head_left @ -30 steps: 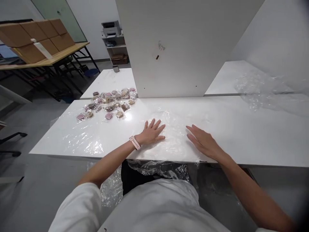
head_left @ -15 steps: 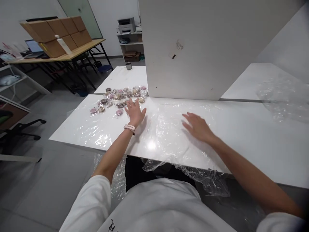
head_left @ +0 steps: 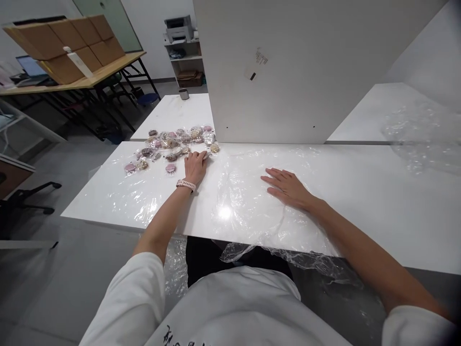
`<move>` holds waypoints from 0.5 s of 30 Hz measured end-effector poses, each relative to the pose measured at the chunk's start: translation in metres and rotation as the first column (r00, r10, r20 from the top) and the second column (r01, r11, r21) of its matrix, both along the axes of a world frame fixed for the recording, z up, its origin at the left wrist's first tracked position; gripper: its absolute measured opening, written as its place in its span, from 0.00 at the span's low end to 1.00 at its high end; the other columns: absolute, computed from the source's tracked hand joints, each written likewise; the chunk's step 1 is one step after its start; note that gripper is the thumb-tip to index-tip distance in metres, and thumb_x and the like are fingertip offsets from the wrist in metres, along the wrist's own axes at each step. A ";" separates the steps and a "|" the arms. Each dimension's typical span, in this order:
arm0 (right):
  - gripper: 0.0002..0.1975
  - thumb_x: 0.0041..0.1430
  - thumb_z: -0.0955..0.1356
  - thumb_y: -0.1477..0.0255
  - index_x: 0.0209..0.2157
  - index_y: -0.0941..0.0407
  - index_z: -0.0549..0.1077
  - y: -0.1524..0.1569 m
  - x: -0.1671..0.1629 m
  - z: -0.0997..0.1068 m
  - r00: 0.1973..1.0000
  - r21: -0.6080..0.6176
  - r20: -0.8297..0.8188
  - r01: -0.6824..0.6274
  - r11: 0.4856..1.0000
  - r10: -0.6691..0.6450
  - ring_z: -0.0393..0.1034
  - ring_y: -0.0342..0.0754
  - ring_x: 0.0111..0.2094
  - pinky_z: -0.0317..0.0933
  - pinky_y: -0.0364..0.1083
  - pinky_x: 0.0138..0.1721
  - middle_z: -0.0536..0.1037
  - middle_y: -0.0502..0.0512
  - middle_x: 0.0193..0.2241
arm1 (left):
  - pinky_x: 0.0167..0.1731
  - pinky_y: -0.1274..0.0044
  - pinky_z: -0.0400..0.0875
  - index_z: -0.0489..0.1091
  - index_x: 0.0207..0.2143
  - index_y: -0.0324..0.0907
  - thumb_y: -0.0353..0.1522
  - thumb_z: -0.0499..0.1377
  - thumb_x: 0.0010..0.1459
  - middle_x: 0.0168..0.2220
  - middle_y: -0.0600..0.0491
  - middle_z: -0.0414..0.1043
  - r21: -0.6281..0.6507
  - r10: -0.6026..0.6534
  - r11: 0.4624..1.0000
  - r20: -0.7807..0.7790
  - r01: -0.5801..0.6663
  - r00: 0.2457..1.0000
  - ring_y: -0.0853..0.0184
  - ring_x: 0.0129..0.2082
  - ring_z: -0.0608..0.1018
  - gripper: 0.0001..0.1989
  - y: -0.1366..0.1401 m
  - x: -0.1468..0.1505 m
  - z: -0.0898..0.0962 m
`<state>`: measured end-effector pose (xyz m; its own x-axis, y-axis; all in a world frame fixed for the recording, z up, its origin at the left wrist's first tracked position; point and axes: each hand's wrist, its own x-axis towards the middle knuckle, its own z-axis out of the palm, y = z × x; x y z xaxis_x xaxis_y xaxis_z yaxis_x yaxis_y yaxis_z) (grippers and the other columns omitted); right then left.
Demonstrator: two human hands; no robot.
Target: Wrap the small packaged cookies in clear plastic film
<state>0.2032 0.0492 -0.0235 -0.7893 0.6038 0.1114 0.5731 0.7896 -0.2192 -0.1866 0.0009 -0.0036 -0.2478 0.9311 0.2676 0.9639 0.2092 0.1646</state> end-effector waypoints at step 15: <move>0.26 0.71 0.55 0.51 0.66 0.36 0.60 0.000 -0.001 -0.006 0.996 -0.021 -0.086 0.000 1.000 -0.001 0.49 0.52 0.71 0.48 0.61 0.69 0.54 0.42 0.71 | 0.45 0.69 0.69 0.71 0.52 0.44 0.25 0.49 0.67 0.43 0.47 0.74 0.305 -0.009 0.946 0.367 -0.111 0.930 0.61 0.44 0.76 0.16 -0.007 -0.018 -0.007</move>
<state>0.2027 0.0491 -0.0290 -0.7771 0.6072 0.1658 0.5519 0.7839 -0.2844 -0.2044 -0.0058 -0.0102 -0.4279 0.7958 0.4285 0.8156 0.1357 0.5625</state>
